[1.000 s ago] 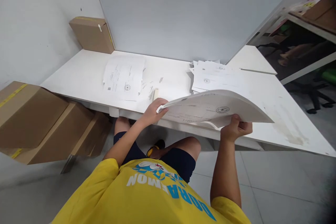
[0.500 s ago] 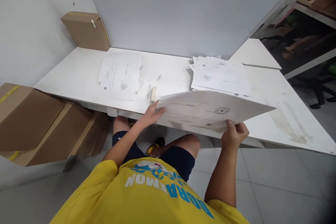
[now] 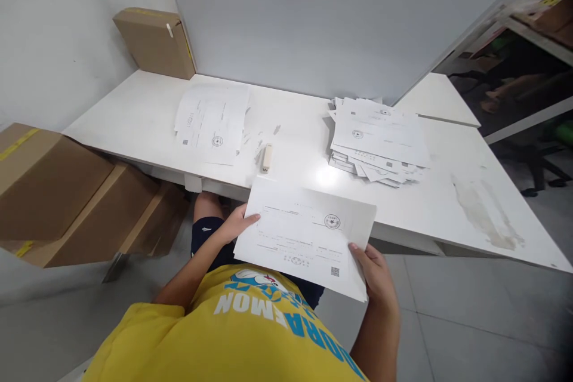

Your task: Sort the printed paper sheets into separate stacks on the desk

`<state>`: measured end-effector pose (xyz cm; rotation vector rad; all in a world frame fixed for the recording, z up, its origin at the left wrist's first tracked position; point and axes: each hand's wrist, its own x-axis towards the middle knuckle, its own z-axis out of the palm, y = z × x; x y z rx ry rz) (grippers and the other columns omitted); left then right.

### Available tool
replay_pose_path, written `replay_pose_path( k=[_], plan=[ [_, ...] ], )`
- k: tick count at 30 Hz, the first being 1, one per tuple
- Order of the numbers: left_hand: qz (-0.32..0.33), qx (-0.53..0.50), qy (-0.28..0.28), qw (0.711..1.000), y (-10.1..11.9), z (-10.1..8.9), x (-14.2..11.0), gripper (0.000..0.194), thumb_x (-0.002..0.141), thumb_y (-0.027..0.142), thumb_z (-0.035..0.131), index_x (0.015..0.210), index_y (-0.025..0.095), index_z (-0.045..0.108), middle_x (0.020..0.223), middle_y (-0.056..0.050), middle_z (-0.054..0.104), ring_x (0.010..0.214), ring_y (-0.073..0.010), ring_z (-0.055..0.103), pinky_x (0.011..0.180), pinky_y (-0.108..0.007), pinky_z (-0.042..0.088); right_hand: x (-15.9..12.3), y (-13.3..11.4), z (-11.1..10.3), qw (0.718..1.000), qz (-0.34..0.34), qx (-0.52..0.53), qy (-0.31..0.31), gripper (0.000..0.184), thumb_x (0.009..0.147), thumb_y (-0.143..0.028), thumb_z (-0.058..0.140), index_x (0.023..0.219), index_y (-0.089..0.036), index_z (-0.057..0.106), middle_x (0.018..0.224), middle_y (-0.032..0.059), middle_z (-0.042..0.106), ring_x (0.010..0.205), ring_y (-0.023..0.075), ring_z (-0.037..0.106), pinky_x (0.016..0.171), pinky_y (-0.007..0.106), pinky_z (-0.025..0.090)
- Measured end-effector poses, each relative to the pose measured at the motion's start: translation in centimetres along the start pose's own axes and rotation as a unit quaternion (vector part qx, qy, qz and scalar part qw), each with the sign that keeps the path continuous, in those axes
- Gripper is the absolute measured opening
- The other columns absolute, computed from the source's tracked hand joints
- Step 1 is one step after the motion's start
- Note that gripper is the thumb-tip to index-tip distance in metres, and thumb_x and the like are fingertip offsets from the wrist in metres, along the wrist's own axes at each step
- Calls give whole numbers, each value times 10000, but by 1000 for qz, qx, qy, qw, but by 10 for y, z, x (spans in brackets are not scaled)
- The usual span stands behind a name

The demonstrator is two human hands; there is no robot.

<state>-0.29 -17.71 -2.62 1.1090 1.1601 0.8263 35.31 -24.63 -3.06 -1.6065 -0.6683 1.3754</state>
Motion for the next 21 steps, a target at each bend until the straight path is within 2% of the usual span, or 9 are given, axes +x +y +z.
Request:
replay_pose_path(
  k=[3,7,14,18,20,21],
  plan=[
    [4,-36,37,999,-6,8,-1,683,688,629,753,1159,145,648,1194,-136,704,1145,-350,626,957,-460,504,6,-10,3,1000,5,-7,11,499,567,-563,852,860,-179,728,782,83,772,668,275,721,553,334,553],
    [24,-53,74,996,-1,11,5,595,715,562,747,1133,152,642,1166,-121,710,1103,-315,648,948,-427,505,18,-23,7,1000,-15,-1,16,540,520,-563,867,876,-182,727,813,80,778,698,273,724,581,335,554],
    [34,-65,100,992,11,1,13,646,741,501,726,1265,144,604,997,-101,745,868,-247,696,762,-346,539,35,-37,12,999,-34,-18,5,507,537,-546,853,870,-190,715,814,80,776,718,271,725,582,333,543],
    [35,34,121,991,15,-7,15,580,848,399,613,1365,149,532,984,-72,731,845,-205,688,724,-294,533,43,-39,12,999,-46,-14,22,464,543,-527,848,836,-194,712,823,77,777,726,267,726,587,327,544],
    [44,148,138,978,21,-10,13,552,898,328,534,1415,142,483,1025,-88,717,872,-210,688,747,-305,537,46,-38,11,998,-52,-6,34,461,536,-513,848,846,-199,716,843,76,781,747,271,730,596,329,551],
    [52,223,153,961,25,-11,11,541,917,300,500,1431,136,466,1063,-107,708,901,-224,687,766,-322,540,47,-38,10,998,-52,-5,38,459,533,-507,849,849,-201,719,857,77,782,758,274,733,601,330,555]
  ],
)
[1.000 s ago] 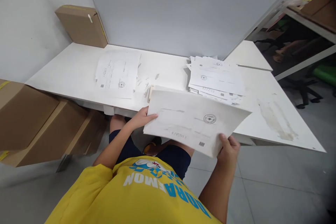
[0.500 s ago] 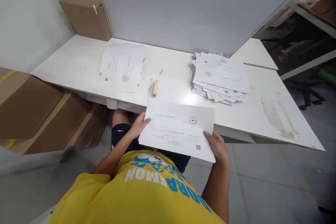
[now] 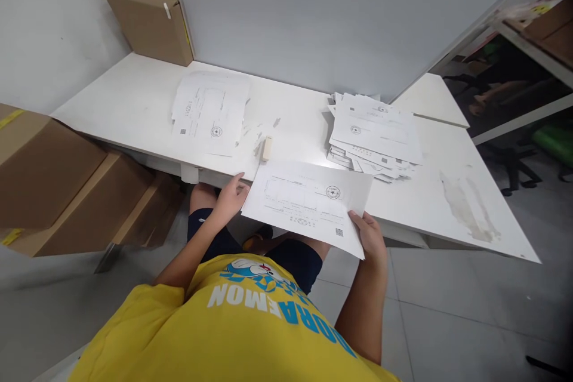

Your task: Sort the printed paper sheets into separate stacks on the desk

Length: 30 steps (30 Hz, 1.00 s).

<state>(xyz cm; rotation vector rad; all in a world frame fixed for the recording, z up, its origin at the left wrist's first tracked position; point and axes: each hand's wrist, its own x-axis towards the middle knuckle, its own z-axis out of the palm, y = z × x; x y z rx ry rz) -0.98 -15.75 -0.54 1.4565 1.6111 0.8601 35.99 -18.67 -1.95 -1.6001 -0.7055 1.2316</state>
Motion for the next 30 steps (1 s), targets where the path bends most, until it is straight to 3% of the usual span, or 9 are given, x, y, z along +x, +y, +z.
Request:
replay_pose_path(
  k=[3,5,7,10,13,17,24,30],
  plan=[
    [68,213,53,973,12,-6,0,493,971,276,401,1437,130,466,1182,-161,664,1017,-279,666,835,-384,544,3,2,0,1000,2,-5,2,454,519,-501,849,835,-200,724,869,84,783,768,281,735,601,332,562],
    [127,285,73,947,20,-8,6,475,994,273,342,1427,132,476,1253,-174,637,1126,-301,629,923,-422,530,6,3,0,1000,0,-7,3,458,506,-504,849,822,-198,724,844,83,781,757,280,733,596,331,561],
    [203,308,57,928,24,-9,20,487,1002,278,322,1453,135,438,1379,-170,575,1278,-302,541,1055,-450,467,10,3,3,1000,-5,-10,3,459,500,-504,851,819,-199,723,807,74,777,737,270,728,595,330,558],
    [283,311,-11,907,22,-9,47,553,1011,323,320,1525,119,320,1585,-145,365,1463,-281,337,1194,-450,326,18,2,9,1000,-12,-21,4,447,503,-495,851,813,-201,721,765,57,769,706,248,716,600,323,552],
    [272,327,-60,903,14,-7,69,547,1013,338,304,1505,106,366,1576,-131,388,1460,-278,344,1194,-459,315,25,-1,16,1000,-12,-25,3,438,493,-485,851,798,-200,718,769,51,769,700,234,706,612,318,548],
    [255,341,-55,903,5,-5,78,499,1007,329,299,1414,120,500,1496,-119,503,1392,-287,429,1143,-469,363,30,-5,20,999,-4,-32,-12,433,500,-492,844,792,-198,715,779,52,771,705,235,703,623,323,547],
    [268,303,-47,914,18,-4,85,590,1003,382,316,1553,176,266,1618,-102,317,1466,-270,328,1178,-449,308,34,-7,18,999,-7,-43,-15,442,521,-523,835,795,-198,710,759,47,763,697,235,700,608,319,535],
    [309,298,-93,898,18,2,98,587,1012,380,302,1561,177,253,1654,-90,227,1511,-241,254,1213,-419,256,31,-8,14,999,-6,-31,7,436,507,-509,849,790,-201,725,775,48,770,691,234,700,587,310,529]
  ],
)
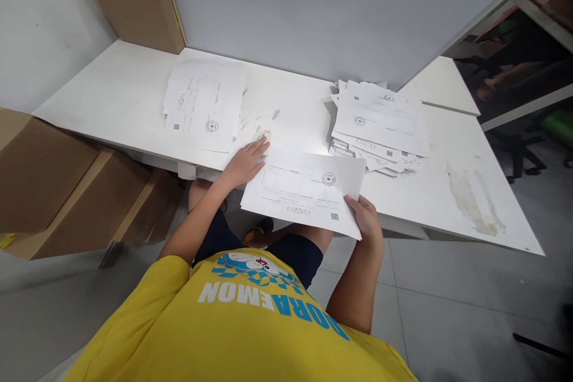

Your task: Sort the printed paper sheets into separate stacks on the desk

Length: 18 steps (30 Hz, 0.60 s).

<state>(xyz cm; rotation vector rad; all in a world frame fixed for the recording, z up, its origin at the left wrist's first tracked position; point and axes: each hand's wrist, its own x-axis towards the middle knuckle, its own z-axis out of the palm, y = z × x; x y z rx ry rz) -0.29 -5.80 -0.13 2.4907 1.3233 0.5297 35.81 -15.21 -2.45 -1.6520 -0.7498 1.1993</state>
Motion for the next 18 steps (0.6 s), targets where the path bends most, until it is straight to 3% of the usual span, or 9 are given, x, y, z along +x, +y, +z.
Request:
replay_pose_path(
  k=[5,13,18],
  plan=[
    [15,-1,9,1000,-2,4,-1,585,1015,379,305,1572,213,242,1656,-63,225,1510,-236,263,1212,-418,258,3,1,-9,1000,-3,-1,9,436,499,-502,854,785,-198,728,768,42,769,680,228,694,578,305,521],
    [8,2,7,1000,-4,5,1,528,1028,331,247,1532,218,354,1612,-53,336,1459,-225,371,1168,-435,332,2,2,-9,1000,-2,-1,-1,441,524,-514,842,803,-197,717,763,43,758,712,234,691,621,323,523],
    [13,25,20,999,-8,9,2,509,1018,306,279,1495,197,419,1589,-51,381,1498,-254,296,1192,-472,306,-5,4,-7,1000,-12,12,-4,435,553,-516,825,833,-200,715,802,58,766,779,264,713,673,351,541]
  ],
)
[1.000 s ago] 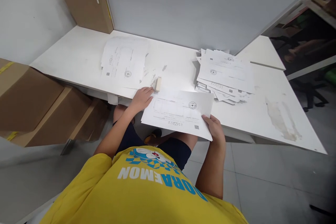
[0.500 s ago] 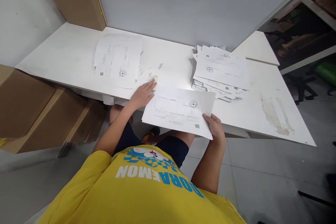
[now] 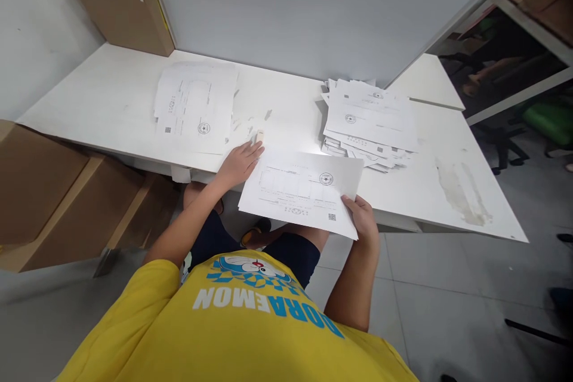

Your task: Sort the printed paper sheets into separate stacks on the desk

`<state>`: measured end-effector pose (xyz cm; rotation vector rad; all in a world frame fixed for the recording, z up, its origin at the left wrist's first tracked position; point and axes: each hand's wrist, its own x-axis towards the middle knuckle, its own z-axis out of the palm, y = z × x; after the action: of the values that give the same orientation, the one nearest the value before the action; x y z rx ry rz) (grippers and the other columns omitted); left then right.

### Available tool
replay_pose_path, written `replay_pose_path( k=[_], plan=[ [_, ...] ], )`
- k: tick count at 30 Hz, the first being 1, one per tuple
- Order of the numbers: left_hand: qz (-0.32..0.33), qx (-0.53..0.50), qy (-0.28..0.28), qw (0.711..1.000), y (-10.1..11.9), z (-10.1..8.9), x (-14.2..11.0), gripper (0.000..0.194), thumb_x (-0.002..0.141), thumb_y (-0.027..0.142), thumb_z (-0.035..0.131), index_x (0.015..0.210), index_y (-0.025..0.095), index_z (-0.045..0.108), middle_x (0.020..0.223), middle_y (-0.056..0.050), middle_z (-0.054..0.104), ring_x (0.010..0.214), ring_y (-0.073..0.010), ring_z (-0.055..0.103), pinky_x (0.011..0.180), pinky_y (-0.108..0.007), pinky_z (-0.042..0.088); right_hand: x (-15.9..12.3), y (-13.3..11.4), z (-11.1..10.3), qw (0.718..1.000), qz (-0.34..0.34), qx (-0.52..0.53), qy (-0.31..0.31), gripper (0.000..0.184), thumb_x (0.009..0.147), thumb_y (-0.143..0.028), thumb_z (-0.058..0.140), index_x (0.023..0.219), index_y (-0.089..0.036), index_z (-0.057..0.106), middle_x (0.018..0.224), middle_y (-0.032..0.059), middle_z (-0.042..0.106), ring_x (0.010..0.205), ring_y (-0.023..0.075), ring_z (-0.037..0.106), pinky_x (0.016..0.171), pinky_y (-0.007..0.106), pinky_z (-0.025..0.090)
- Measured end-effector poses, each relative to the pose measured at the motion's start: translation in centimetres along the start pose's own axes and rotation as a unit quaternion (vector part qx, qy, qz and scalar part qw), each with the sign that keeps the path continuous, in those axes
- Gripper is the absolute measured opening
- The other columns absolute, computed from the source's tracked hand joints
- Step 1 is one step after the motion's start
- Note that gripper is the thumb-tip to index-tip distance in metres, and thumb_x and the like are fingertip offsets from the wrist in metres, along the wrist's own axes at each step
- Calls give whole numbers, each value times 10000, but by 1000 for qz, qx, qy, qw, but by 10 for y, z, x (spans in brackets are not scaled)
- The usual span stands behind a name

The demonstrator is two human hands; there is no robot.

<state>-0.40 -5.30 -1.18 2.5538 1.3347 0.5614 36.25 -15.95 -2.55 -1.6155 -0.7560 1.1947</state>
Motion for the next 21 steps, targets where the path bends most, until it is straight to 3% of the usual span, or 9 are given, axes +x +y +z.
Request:
replay_pose_path(
  k=[5,14,18,21],
  plan=[
    [16,-22,4,1000,-4,4,1,503,996,265,313,1471,170,452,1575,-66,400,1515,-261,253,1222,-488,282,-2,-1,0,1000,2,10,4,412,564,-500,820,833,-205,719,818,48,773,774,248,713,667,332,541],
    [3,-35,46,998,-4,-3,4,494,997,324,306,1429,212,518,1530,-53,467,1408,-226,461,1181,-458,380,-15,-4,4,999,2,32,-20,471,525,-545,842,834,-210,723,779,45,772,740,248,719,659,340,554],
    [7,-35,82,996,-11,-9,9,475,997,333,317,1397,242,555,1492,-50,518,1360,-235,516,1140,-457,439,-29,7,-34,997,22,70,36,457,512,-507,861,812,-189,726,742,46,762,663,222,701,601,310,546],
    [9,-37,95,995,-15,-13,14,459,986,333,346,1387,267,560,1471,-52,543,1375,-266,497,1146,-524,423,-26,17,-74,982,-21,107,157,426,527,-470,849,813,-189,705,744,42,756,647,214,695,583,307,551]
  ],
)
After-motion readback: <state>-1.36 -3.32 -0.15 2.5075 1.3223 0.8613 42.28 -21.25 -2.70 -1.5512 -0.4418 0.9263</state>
